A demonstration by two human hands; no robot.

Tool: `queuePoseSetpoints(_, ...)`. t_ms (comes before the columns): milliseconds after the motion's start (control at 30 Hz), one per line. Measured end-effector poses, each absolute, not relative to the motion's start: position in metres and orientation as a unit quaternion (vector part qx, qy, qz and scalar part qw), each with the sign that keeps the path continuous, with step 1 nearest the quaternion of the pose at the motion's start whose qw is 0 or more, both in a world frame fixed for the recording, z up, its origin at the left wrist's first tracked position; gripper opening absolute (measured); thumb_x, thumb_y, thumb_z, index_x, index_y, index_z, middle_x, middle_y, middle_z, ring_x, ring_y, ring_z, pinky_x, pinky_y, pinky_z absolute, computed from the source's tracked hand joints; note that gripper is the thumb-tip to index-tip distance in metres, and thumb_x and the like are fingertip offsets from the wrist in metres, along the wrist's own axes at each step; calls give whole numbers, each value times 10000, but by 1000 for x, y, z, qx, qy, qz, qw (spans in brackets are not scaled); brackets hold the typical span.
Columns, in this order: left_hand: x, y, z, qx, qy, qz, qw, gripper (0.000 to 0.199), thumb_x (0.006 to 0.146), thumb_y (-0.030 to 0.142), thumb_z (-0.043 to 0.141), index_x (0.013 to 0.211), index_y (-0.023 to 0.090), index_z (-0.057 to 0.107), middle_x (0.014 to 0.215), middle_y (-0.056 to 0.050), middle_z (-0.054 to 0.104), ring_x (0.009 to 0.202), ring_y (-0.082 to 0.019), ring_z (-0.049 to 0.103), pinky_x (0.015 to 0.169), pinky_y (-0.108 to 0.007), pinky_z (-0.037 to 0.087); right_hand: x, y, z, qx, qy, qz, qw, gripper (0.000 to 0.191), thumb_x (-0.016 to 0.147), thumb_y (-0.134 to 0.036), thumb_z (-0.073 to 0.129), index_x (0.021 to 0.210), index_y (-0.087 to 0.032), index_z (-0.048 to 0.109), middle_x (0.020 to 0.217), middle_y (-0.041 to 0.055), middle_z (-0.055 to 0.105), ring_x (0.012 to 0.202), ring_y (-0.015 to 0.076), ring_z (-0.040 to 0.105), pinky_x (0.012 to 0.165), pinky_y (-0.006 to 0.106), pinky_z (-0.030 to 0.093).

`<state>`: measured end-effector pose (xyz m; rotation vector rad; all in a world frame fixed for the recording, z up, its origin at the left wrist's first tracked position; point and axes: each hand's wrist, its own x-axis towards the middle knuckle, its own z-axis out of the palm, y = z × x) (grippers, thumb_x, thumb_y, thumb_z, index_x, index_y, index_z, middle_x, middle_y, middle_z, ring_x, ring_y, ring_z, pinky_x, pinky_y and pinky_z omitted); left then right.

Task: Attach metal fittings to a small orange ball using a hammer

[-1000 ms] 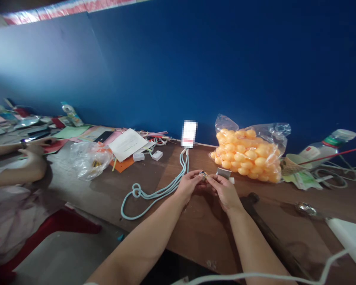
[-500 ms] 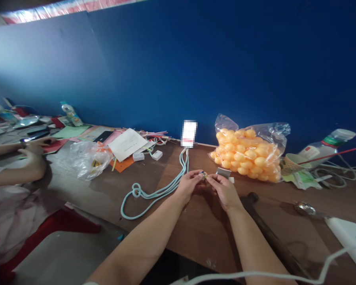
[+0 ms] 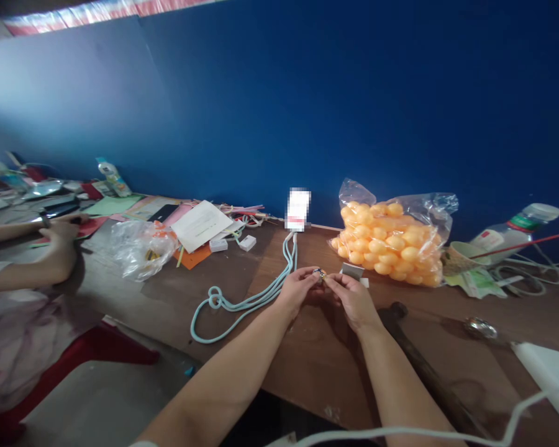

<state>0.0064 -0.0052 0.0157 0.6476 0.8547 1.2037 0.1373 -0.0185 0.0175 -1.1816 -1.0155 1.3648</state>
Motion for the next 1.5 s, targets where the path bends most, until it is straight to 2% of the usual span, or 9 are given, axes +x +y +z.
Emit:
queuePoseSetpoints(967, 8, -6, 9, 345, 429, 525, 650, 318, 677, 260, 725, 948, 102, 672, 810, -75, 662, 616, -103, 603, 594, -234, 535, 138, -16, 12, -492, -435, 564, 502, 329, 587, -424, 793, 719, -168, 633, 525, -43, 503, 462, 74, 386, 427, 217, 315)
queuePoseSetpoints(1200, 8, -5, 8, 348, 434, 523, 645, 311, 677, 268, 726, 935, 102, 676, 825, -81, 668, 641, -114, 611, 585, -232, 537, 138, -16, 14, -511, -443, 544, 497, 319, 576, -411, 800, 720, -182, 632, 592, -13, 583, 489, 93, 440, 435, 224, 373)
queuePoseSetpoints(1500, 8, -7, 9, 358, 446, 520, 634, 295, 663, 258, 733, 917, 117, 682, 794, -63, 664, 604, -104, 601, 597, -241, 536, 137, -17, 13, -518, -435, 544, 497, 328, 582, -443, 795, 709, -190, 630, 605, -6, 595, 498, 109, 505, 466, 246, 455)
